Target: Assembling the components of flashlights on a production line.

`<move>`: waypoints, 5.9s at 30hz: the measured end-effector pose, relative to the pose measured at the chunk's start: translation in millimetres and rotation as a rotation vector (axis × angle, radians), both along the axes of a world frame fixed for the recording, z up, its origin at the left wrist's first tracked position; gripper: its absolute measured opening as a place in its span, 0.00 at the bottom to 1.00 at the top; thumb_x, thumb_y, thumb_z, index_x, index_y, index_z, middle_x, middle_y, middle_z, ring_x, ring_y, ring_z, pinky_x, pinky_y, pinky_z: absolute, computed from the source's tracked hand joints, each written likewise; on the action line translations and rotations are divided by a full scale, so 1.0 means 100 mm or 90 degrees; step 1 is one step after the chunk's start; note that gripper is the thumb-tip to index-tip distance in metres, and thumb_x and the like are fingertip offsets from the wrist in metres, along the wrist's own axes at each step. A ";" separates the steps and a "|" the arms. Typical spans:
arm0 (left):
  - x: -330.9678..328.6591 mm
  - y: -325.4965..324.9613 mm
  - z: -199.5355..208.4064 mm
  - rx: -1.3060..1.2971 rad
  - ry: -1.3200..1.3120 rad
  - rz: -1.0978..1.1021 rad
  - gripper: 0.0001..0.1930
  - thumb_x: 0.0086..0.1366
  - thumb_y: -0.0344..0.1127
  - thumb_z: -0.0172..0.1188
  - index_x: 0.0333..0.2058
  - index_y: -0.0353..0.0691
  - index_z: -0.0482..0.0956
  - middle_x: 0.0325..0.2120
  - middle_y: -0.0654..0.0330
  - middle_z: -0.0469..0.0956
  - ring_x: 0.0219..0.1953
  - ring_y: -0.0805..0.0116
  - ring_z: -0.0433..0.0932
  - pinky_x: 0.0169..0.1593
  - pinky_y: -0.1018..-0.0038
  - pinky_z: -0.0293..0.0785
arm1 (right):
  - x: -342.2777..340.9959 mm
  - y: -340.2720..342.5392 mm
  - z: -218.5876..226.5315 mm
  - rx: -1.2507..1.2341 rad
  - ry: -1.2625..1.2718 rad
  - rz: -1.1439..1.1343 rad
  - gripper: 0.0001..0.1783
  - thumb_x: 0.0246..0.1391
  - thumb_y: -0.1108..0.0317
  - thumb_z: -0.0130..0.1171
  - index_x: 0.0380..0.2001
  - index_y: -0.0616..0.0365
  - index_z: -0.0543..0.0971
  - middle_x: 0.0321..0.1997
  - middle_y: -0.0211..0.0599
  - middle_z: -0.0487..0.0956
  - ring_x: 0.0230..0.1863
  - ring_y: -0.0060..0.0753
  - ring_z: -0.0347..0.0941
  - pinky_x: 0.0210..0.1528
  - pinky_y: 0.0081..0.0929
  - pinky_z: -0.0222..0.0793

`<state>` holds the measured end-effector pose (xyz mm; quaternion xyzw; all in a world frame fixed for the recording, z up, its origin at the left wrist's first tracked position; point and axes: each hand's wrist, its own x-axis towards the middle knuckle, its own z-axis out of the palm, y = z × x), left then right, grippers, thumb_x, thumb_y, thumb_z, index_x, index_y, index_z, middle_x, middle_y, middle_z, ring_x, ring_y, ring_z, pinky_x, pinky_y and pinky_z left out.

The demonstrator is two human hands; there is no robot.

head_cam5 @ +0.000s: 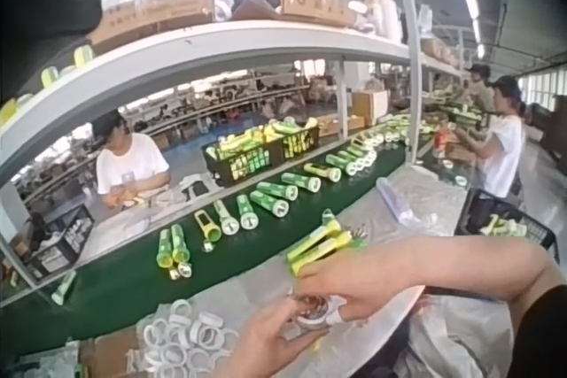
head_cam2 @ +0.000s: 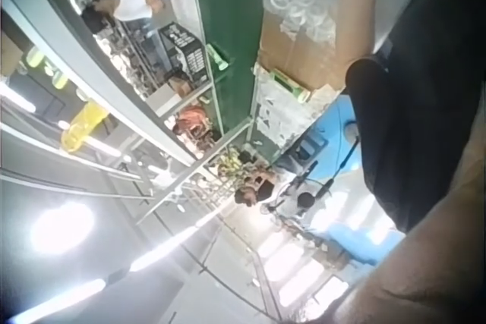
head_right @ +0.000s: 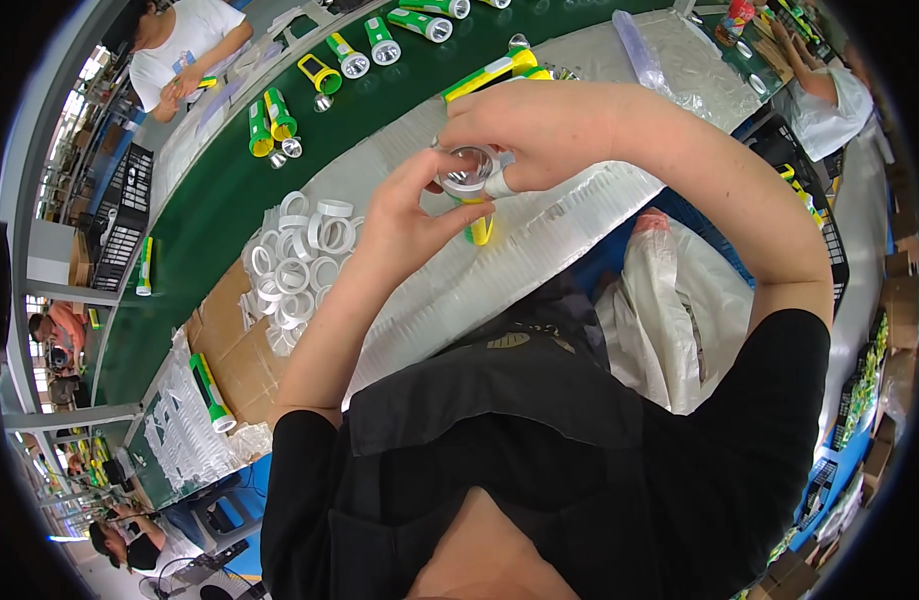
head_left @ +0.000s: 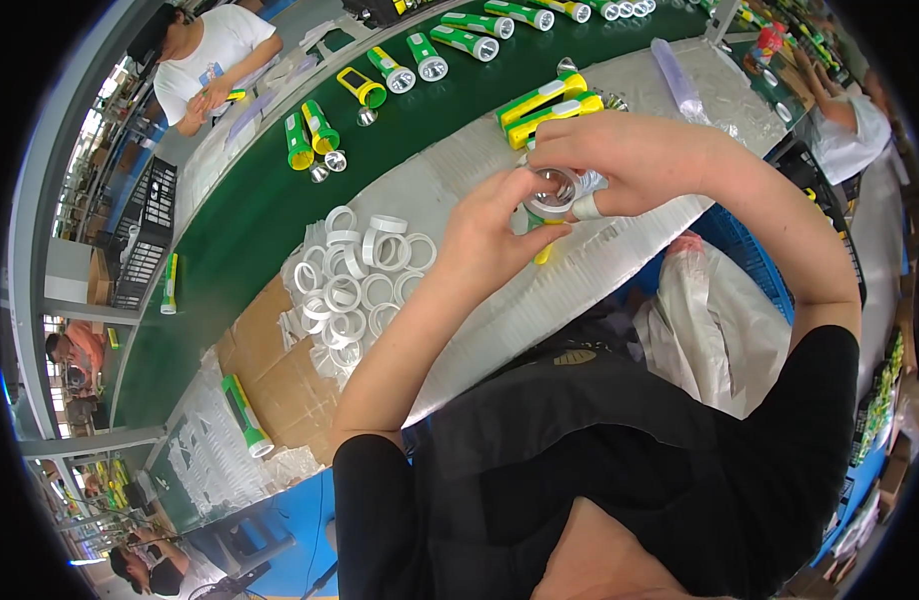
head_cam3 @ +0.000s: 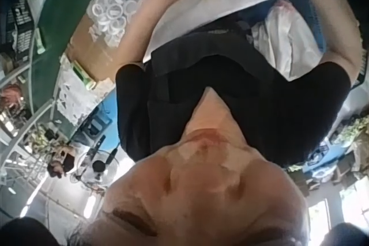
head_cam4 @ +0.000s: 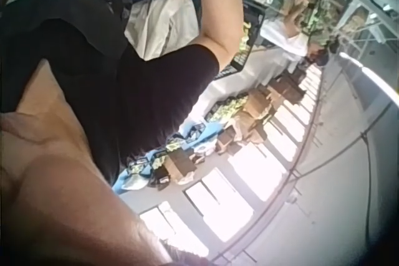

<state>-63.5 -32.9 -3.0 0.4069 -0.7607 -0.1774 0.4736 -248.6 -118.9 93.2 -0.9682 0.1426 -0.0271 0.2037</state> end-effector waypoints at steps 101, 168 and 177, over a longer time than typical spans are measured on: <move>-0.12 -0.29 -0.07 0.025 0.016 0.025 0.20 0.45 0.35 0.76 0.37 0.43 0.78 0.28 0.64 0.77 0.29 0.70 0.75 0.33 0.73 0.72 | -0.07 -0.10 -0.55 -0.061 -0.185 -0.338 0.29 0.42 0.42 0.69 0.26 0.60 0.74 0.24 0.38 0.73 0.28 0.31 0.70 0.28 0.30 0.63; 0.25 0.31 0.20 0.157 0.474 -0.282 0.20 0.50 0.27 0.71 0.32 0.43 0.65 0.38 0.57 0.78 0.36 0.73 0.77 0.41 0.76 0.74 | 0.35 0.72 -1.72 0.929 -0.189 0.105 0.23 0.44 0.68 0.70 0.44 0.59 0.75 0.36 0.33 0.80 0.41 0.29 0.76 0.44 0.27 0.72; 1.65 -0.27 0.37 -0.197 -0.078 0.294 0.12 0.57 0.30 0.59 0.41 0.37 0.80 0.34 0.52 0.81 0.30 0.56 0.81 0.35 0.68 0.77 | 1.14 -0.80 -1.19 0.495 -0.242 -0.024 0.26 0.54 0.50 0.64 0.47 0.60 0.75 0.44 0.35 0.77 0.46 0.25 0.71 0.48 0.30 0.68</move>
